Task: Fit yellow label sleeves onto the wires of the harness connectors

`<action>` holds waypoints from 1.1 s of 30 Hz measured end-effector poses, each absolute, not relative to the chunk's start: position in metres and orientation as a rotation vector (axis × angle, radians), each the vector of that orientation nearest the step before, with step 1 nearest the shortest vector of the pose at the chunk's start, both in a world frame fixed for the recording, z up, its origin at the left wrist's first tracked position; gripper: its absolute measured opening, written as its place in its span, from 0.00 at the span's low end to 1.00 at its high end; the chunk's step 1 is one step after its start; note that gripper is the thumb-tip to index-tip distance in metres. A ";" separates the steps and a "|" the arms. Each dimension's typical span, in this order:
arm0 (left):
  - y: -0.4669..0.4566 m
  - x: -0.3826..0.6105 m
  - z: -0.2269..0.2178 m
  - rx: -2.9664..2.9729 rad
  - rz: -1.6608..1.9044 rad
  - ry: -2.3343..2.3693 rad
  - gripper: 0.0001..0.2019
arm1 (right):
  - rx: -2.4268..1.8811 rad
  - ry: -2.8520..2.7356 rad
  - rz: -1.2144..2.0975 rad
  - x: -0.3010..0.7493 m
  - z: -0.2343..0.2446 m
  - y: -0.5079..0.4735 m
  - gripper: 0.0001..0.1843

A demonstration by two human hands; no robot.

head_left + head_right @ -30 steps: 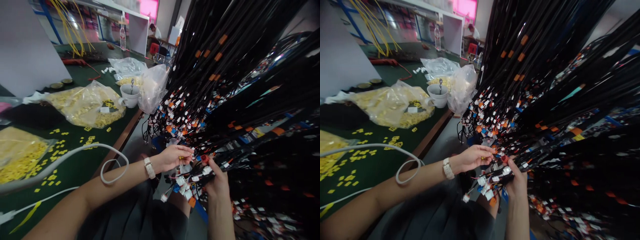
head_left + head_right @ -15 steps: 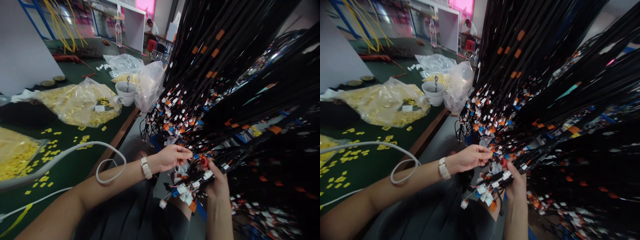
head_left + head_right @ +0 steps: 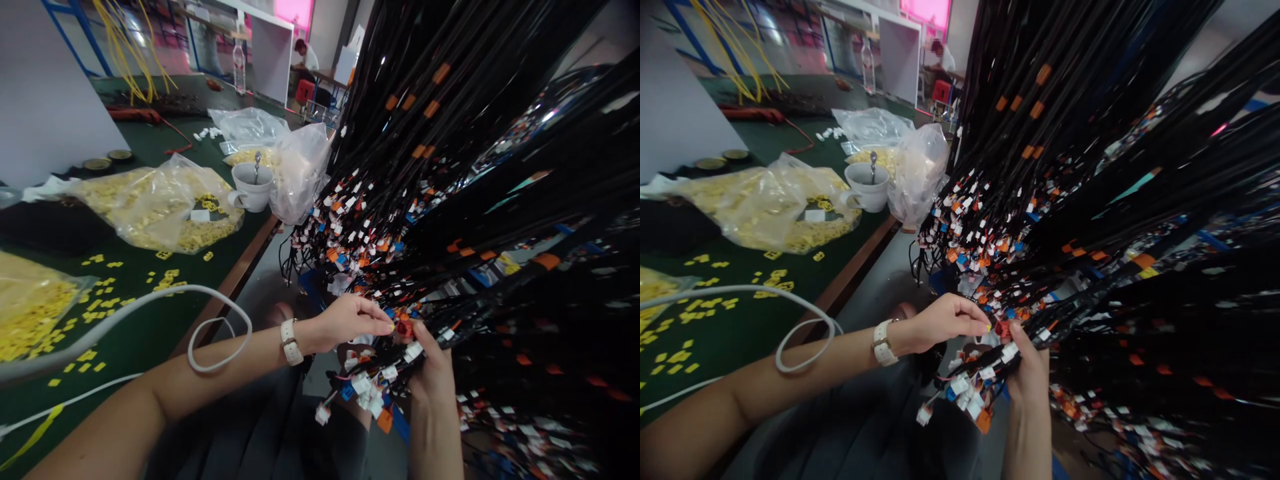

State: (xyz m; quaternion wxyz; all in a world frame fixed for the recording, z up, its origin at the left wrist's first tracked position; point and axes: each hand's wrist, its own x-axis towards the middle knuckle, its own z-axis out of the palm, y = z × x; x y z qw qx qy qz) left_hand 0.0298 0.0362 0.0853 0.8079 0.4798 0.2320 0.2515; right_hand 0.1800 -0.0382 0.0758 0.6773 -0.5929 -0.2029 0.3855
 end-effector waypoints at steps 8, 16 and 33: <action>0.037 0.032 0.081 1.029 0.592 0.579 0.14 | -1.295 -0.440 0.839 0.168 0.079 -0.030 0.13; 0.036 0.033 0.080 1.046 0.590 0.586 0.14 | -1.307 -0.455 0.839 0.165 0.082 -0.030 0.11; 0.034 0.034 0.079 0.999 0.658 0.612 0.13 | -1.306 -0.477 0.879 0.165 0.081 -0.028 0.11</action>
